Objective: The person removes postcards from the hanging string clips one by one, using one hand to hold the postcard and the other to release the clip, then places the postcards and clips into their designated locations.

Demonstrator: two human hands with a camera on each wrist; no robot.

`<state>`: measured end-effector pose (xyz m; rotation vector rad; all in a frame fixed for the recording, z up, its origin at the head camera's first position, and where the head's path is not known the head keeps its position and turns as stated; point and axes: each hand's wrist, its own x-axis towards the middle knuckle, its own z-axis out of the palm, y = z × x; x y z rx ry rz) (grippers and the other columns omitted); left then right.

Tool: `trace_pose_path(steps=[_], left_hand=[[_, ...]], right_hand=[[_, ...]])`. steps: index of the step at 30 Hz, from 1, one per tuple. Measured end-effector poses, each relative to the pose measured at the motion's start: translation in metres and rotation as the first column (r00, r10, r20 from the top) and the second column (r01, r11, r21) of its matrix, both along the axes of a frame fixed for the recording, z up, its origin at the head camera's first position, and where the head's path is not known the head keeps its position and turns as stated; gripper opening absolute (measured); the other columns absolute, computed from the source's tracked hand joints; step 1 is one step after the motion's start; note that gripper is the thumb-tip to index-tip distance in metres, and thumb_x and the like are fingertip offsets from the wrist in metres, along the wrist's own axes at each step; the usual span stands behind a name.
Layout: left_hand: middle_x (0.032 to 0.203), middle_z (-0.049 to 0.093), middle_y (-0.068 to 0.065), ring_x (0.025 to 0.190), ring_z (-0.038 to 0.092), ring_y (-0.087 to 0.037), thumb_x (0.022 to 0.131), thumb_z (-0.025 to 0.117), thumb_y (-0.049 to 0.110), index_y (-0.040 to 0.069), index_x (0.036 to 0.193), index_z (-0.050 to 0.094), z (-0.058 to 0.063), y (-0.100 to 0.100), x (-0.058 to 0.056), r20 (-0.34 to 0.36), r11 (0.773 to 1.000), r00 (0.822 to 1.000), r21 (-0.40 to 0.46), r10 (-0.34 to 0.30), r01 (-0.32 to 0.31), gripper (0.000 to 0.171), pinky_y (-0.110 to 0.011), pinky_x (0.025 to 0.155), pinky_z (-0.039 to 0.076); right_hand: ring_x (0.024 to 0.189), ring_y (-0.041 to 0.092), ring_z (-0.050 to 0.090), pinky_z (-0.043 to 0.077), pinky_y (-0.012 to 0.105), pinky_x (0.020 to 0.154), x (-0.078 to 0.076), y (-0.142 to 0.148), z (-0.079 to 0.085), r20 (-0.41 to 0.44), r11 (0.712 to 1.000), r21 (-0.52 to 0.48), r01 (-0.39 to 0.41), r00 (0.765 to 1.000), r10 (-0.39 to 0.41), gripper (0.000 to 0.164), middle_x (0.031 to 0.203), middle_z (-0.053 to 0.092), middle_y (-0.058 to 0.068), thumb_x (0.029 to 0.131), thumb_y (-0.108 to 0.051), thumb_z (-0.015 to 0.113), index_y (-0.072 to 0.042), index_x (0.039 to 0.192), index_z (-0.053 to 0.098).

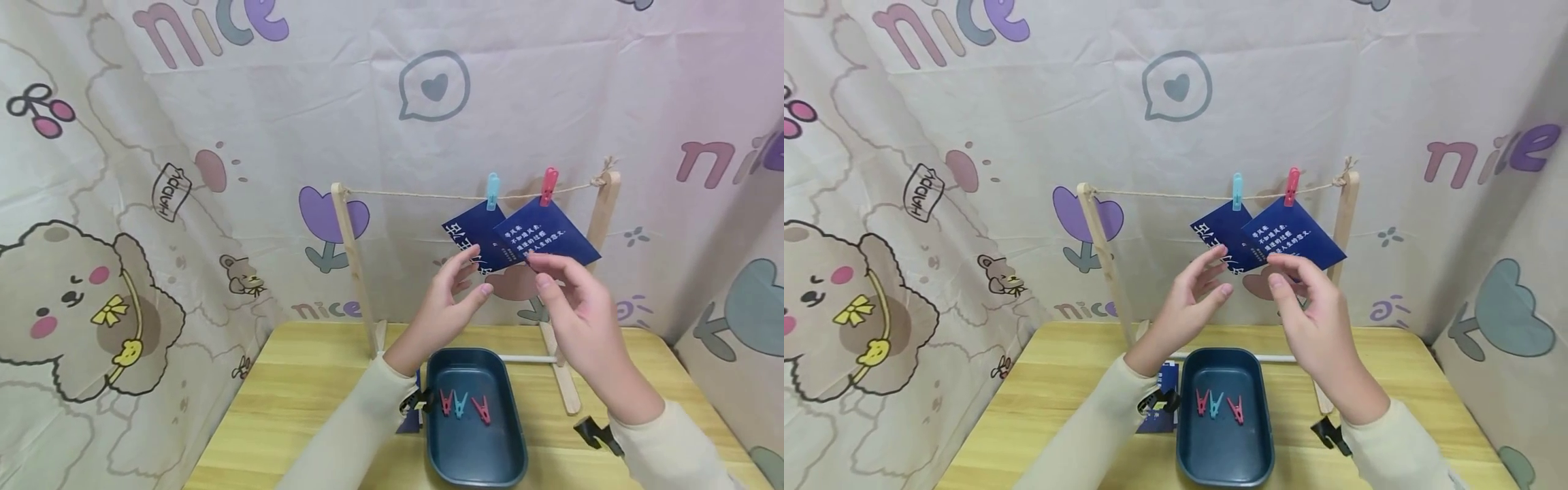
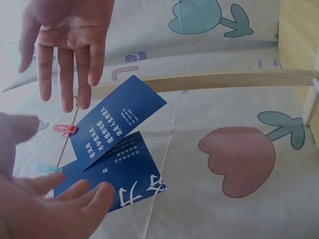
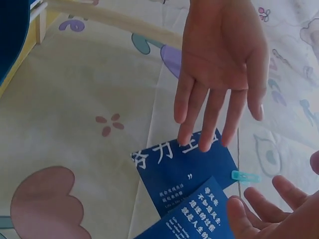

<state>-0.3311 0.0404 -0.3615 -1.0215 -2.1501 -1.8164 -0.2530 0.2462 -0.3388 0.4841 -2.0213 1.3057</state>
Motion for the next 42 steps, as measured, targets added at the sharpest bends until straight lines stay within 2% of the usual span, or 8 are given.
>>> trace_pose_path(steps=[5,11,18,23,26,34,38,42], left_hand=[[0.137,0.064,-0.027,0.122,0.07,-0.034,0.104,0.071,0.007,0.002,0.15,0.057,0.003,0.007,-0.01,0.048,0.985,0.993,0.132,0.105,-0.111,0.049,-0.049,0.103,0.061],[0.113,0.062,-0.023,0.097,0.062,-0.019,0.098,0.075,0.001,0.003,0.136,0.061,0.003,0.012,-0.022,0.086,0.947,0.97,0.212,0.226,-0.24,0.041,-0.023,0.078,0.054],[0.112,0.053,-0.008,0.104,0.058,-0.035,0.096,0.079,0.005,0.003,0.139,0.049,0.002,0.011,-0.035,0.143,0.899,0.935,0.26,0.325,-0.352,0.052,-0.029,0.088,0.054],[0.142,0.058,-0.017,0.135,0.059,-0.043,0.096,0.081,0.009,0.009,0.15,0.045,0.003,0.012,-0.045,0.226,0.903,0.932,0.264,0.283,-0.339,0.065,-0.054,0.116,0.052],[0.151,0.058,-0.022,0.145,0.056,-0.044,0.097,0.079,0.008,0.005,0.153,0.045,0.002,0.012,-0.05,0.251,0.917,0.941,0.271,0.226,-0.293,0.066,-0.055,0.124,0.046],[0.136,0.072,-0.028,0.129,0.07,-0.04,0.1,0.072,-0.003,-0.003,0.144,0.058,-0.002,0.017,-0.054,0.257,0.938,0.959,0.285,0.122,-0.196,0.047,-0.042,0.11,0.06],[0.13,0.074,-0.03,0.124,0.073,-0.041,0.099,0.07,-0.005,-0.007,0.138,0.062,-0.001,0.019,-0.053,0.245,0.942,0.963,0.281,0.115,-0.184,0.04,-0.04,0.106,0.062],[0.124,0.076,-0.03,0.118,0.075,-0.04,0.099,0.07,-0.005,-0.007,0.131,0.064,0.001,0.02,-0.051,0.241,0.941,0.962,0.275,0.131,-0.197,0.033,-0.039,0.104,0.063]], right_hand=[[0.125,0.003,0.068,0.052,0.008,0.102,-0.01,0.003,0.014,0.033,1.0,0.001,0.006,0.999,-0.006,0.03,0.132,0.071,-0.01,0.114,-0.014,0.055,0.002,0.137,0.068],[0.128,0.007,0.067,0.05,0.007,0.103,-0.019,0.005,0.032,0.059,1.0,0.013,0.022,0.998,-0.023,0.032,0.136,0.071,0.01,0.115,-0.022,0.056,-0.004,0.137,0.069],[0.127,0.007,0.067,0.05,0.01,0.107,-0.033,-0.003,0.06,0.045,0.999,0.039,0.026,0.999,-0.028,0.034,0.136,0.072,0.012,0.114,-0.028,0.057,-0.005,0.135,0.07],[0.117,0.005,0.071,0.053,0.011,0.103,-0.043,-0.009,0.076,0.023,0.996,0.071,0.05,0.998,-0.051,0.034,0.13,0.074,0.007,0.113,-0.03,0.058,-0.006,0.135,0.07],[0.102,0.007,0.076,0.056,0.01,0.094,-0.05,-0.012,0.082,0.003,0.994,0.085,0.067,0.998,-0.067,0.033,0.121,0.077,0.011,0.112,-0.029,0.061,-0.005,0.134,0.071],[0.074,0.009,0.077,0.054,0.019,0.055,-0.067,-0.017,0.091,0.023,0.988,0.117,0.106,0.994,-0.109,0.037,0.101,0.082,0.018,0.109,-0.03,0.067,-0.011,0.141,0.068],[0.065,0.017,0.077,0.05,0.024,0.047,-0.075,-0.018,0.094,0.031,0.986,0.131,0.105,0.993,-0.11,0.042,0.092,0.081,0.019,0.109,-0.03,0.067,-0.013,0.147,0.066],[0.062,0.022,0.077,0.049,0.027,0.045,-0.084,-0.018,0.096,0.045,0.982,0.165,0.093,0.994,-0.102,0.049,0.102,0.081,0.019,0.109,-0.034,0.065,-0.012,0.153,0.061]])
